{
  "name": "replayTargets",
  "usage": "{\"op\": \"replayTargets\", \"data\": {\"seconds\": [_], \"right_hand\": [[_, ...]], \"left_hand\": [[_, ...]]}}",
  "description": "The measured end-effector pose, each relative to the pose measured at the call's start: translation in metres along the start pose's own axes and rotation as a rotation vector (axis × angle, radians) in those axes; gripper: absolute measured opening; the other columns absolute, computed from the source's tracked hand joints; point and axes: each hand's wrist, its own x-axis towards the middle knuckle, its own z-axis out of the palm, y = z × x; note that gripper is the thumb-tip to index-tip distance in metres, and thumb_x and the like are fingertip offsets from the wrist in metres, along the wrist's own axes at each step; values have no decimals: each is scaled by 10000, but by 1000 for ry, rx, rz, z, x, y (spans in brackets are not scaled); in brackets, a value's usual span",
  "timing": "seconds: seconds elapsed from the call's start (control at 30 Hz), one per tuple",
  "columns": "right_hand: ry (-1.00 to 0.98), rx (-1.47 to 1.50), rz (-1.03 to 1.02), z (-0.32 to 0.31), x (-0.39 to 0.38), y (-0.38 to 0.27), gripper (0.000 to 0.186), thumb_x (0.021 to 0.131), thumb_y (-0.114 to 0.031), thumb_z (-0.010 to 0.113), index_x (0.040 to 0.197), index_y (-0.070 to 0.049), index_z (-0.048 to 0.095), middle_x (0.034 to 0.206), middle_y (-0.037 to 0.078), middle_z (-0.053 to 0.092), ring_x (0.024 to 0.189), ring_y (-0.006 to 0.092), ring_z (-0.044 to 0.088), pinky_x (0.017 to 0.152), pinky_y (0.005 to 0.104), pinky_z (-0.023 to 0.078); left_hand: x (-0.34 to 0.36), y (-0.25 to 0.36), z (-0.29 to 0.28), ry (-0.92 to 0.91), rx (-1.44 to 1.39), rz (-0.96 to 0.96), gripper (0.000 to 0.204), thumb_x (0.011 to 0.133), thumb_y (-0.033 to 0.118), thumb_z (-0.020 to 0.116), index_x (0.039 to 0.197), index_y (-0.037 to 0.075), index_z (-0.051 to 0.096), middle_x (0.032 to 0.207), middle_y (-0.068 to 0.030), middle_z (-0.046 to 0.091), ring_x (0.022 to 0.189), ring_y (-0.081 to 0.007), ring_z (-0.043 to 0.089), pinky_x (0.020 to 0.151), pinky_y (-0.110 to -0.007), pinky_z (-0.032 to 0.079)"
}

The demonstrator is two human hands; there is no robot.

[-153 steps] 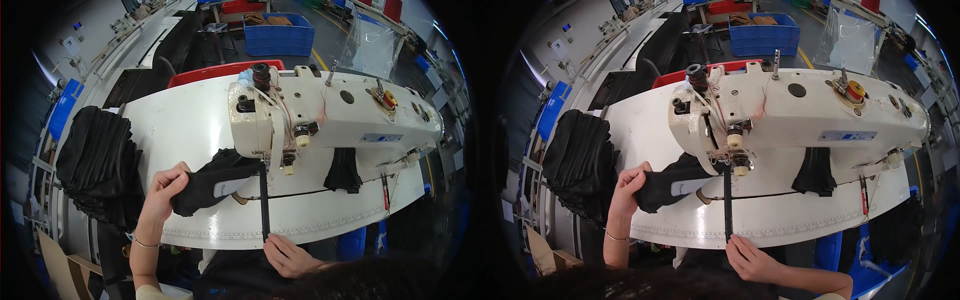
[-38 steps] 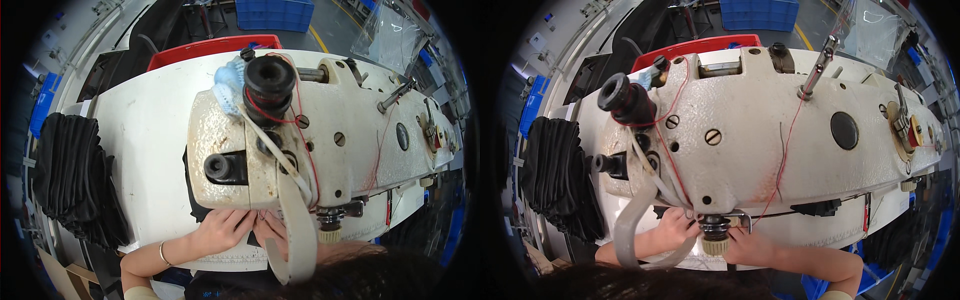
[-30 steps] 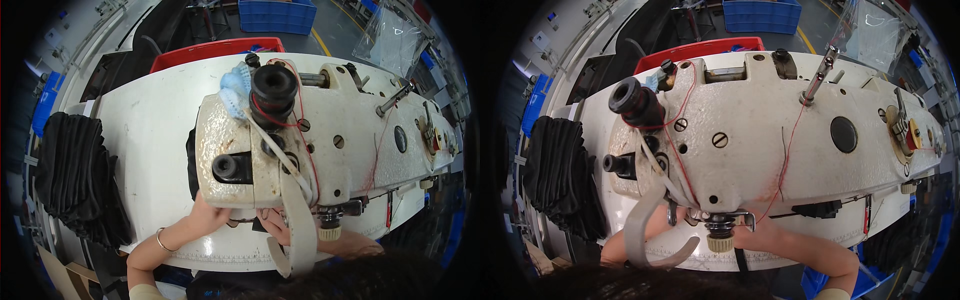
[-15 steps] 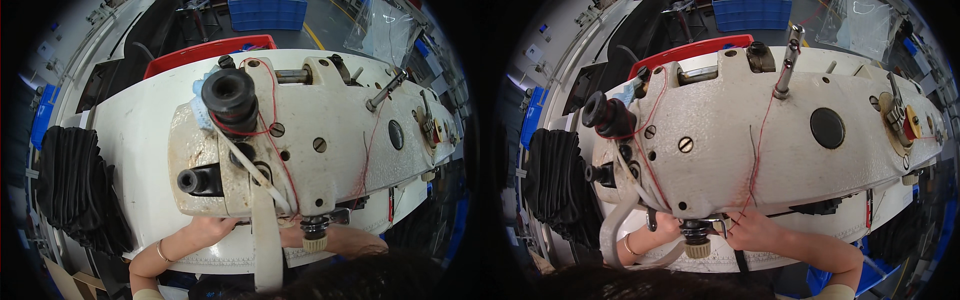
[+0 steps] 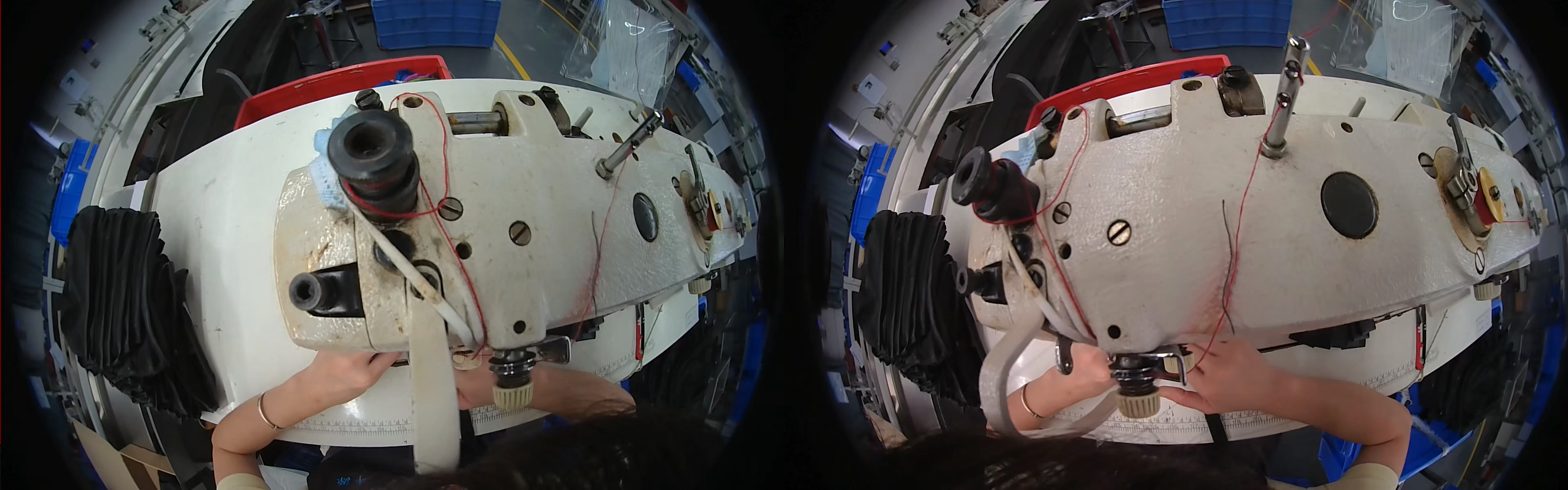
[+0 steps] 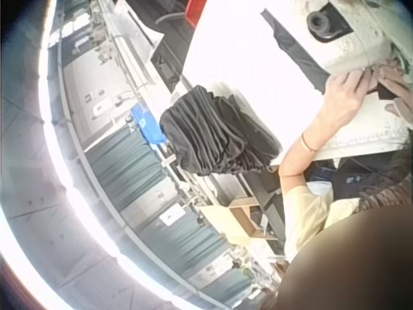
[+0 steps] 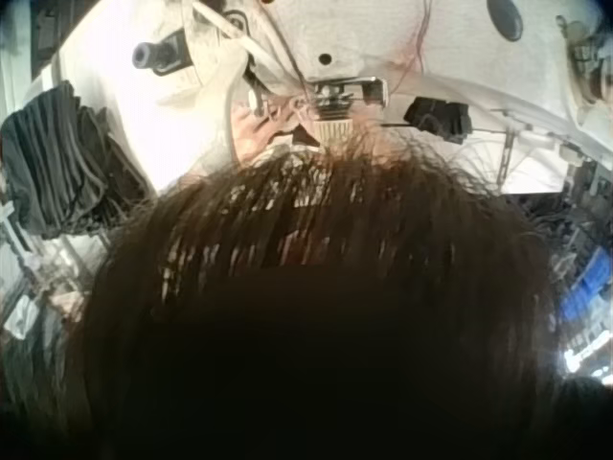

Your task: Sewing a black strap or border onto a leather accessory component using an industrial sewing machine.

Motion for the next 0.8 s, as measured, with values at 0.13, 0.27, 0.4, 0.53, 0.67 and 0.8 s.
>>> {"op": "replayTargets", "data": {"seconds": [0.13, 0.27, 0.4, 0.53, 0.67, 0.8], "right_hand": [[-81, 320, 608, 12, 1, 18, 95, 808, -109, 553, 810, -29, 603, 715, 85, 578, 730, 237, 595, 581, 320, 459], [-66, 295, 541, 11, -2, 24, 96, 796, -117, 570, 822, -29, 599, 770, 106, 584, 737, 254, 597, 636, 350, 473], [33, 231, 362, -3, 1, 7, 111, 780, -135, 605, 814, -29, 596, 826, 105, 591, 784, 255, 601, 703, 367, 488], [-100, -140, 150, 2, 14, -2, 102, 756, -104, 614, 831, -36, 605, 889, 94, 588, 849, 250, 592, 739, 378, 500], [-161, -199, 173, 20, 9, 10, 236, 661, -130, 655, 880, -50, 620, 921, 81, 577, 850, 249, 600, 688, 407, 511], [-11, -42, 296, 33, -1, 22, 354, 623, -98, 633, 976, -69, 630, 906, 79, 578, 701, 229, 601, 562, 348, 500]], "left_hand": [[2, 1, -4, -19, 101, 85, 349, 659, 51, 632, 998, -25, 654, 1025, -128, 589, 984, -284, 569, 838, -409, 473], [0, 4, -8, -34, 125, 48, 387, 661, 60, 622, 1041, -5, 644, 1018, -82, 568, 946, -226, 556, 754, -348, 469], [2, 5, -11, -22, 182, 74, 408, 664, 66, 608, 1066, -4, 630, 1016, -72, 561, 931, -206, 554, 747, -328, 460], [9, -1, -10, -11, 139, 96, 410, 622, 78, 645, 1024, -2, 637, 1032, -90, 560, 940, -233, 560, 762, -342, 468], [14, -15, -7, 43, 102, 33, 361, 603, 57, 669, 959, 5, 638, 981, -125, 590, 938, -296, 565, 803, -397, 465], [17, -28, -8, 161, 16, -80, 246, 704, 129, 658, 925, 22, 648, 776, -134, 626, 790, -323, 605, 801, -416, 461]]}}
